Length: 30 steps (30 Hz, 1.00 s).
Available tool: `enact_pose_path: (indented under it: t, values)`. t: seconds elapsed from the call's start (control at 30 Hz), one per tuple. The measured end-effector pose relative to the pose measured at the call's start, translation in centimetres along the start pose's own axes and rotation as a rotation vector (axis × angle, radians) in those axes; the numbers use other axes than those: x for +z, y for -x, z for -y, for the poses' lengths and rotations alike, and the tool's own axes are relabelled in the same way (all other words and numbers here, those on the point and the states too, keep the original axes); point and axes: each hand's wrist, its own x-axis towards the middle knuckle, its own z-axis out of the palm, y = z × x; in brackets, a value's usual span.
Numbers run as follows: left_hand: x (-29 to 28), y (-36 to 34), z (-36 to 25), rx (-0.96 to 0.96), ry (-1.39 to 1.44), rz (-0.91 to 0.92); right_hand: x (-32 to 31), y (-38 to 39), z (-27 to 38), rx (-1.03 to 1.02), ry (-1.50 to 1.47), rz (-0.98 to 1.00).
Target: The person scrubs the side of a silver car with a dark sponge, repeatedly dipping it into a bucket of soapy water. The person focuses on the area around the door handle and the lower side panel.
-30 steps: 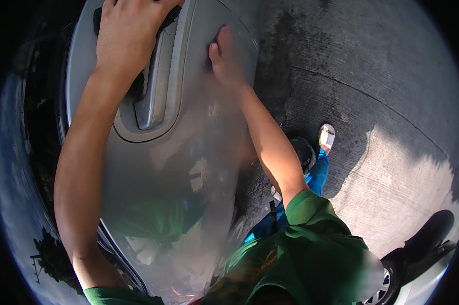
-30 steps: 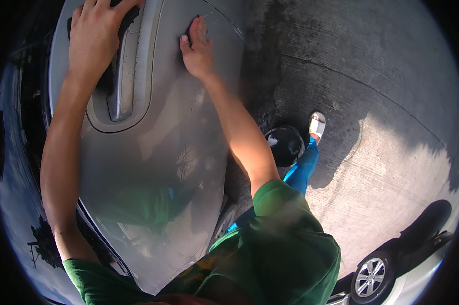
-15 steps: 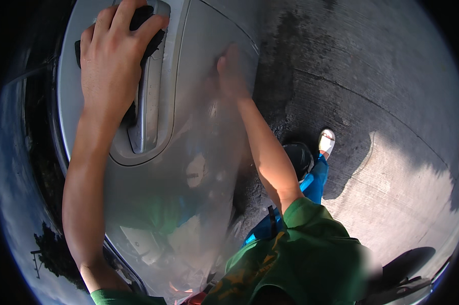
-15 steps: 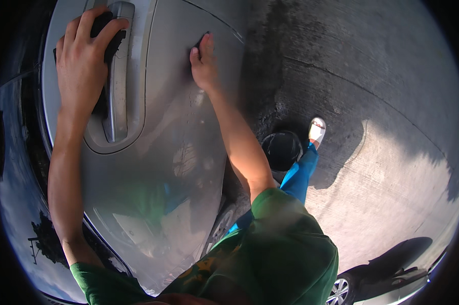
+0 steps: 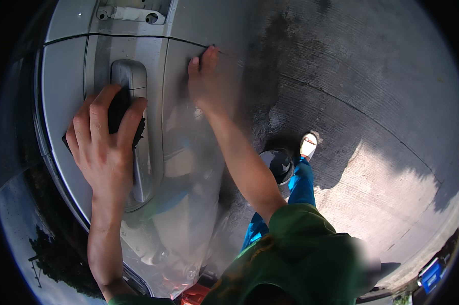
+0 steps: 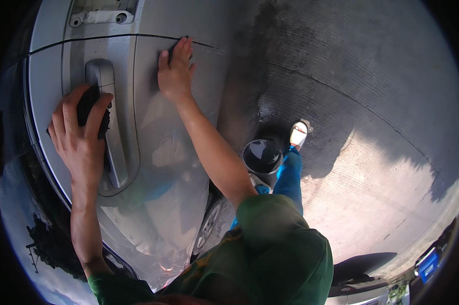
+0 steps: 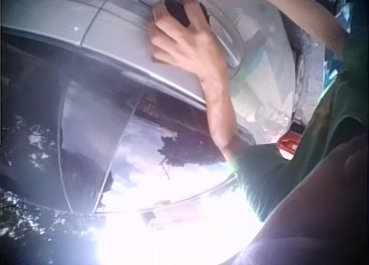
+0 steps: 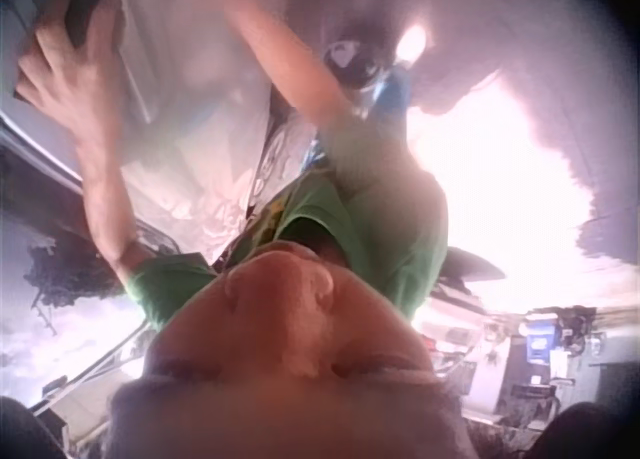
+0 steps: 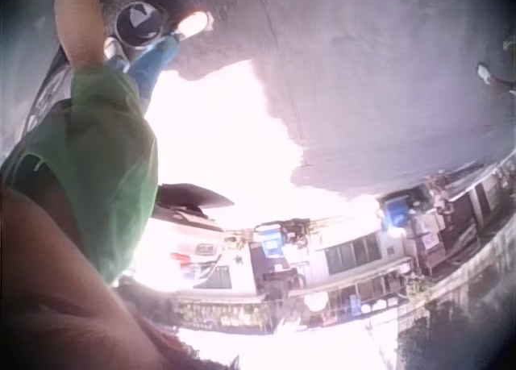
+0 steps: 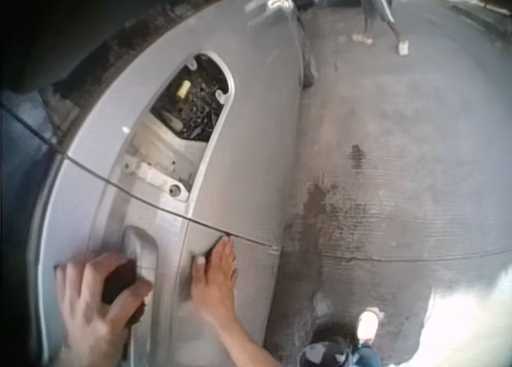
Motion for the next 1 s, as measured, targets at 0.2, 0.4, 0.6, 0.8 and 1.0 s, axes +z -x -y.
enact_pose_path:
  t: [0.2,0.4,0.6,0.8,1.0]
  values:
    - [-1.1,0.2,0.2,-0.014,-0.004,-0.016,-2.0,1.2,-0.1,-0.013,0.074,-0.01]
    - [0.1,0.8,0.1,0.039,0.02,-0.081,4.0,21.4,-8.1,-0.216,0.155,0.15]
    - [0.6,2.2,1.3,0.105,-0.044,-0.146,4.7,21.9,-9.8,-0.346,0.196,0.141]
    - [-1.2,2.6,-1.7,0.059,0.047,-0.226,1.0,10.3,-7.1,-0.278,0.065,-0.002]
    - [-1.2,3.3,-0.8,0.068,-0.017,-0.164,8.1,33.8,-12.1,-0.405,0.269,0.224]
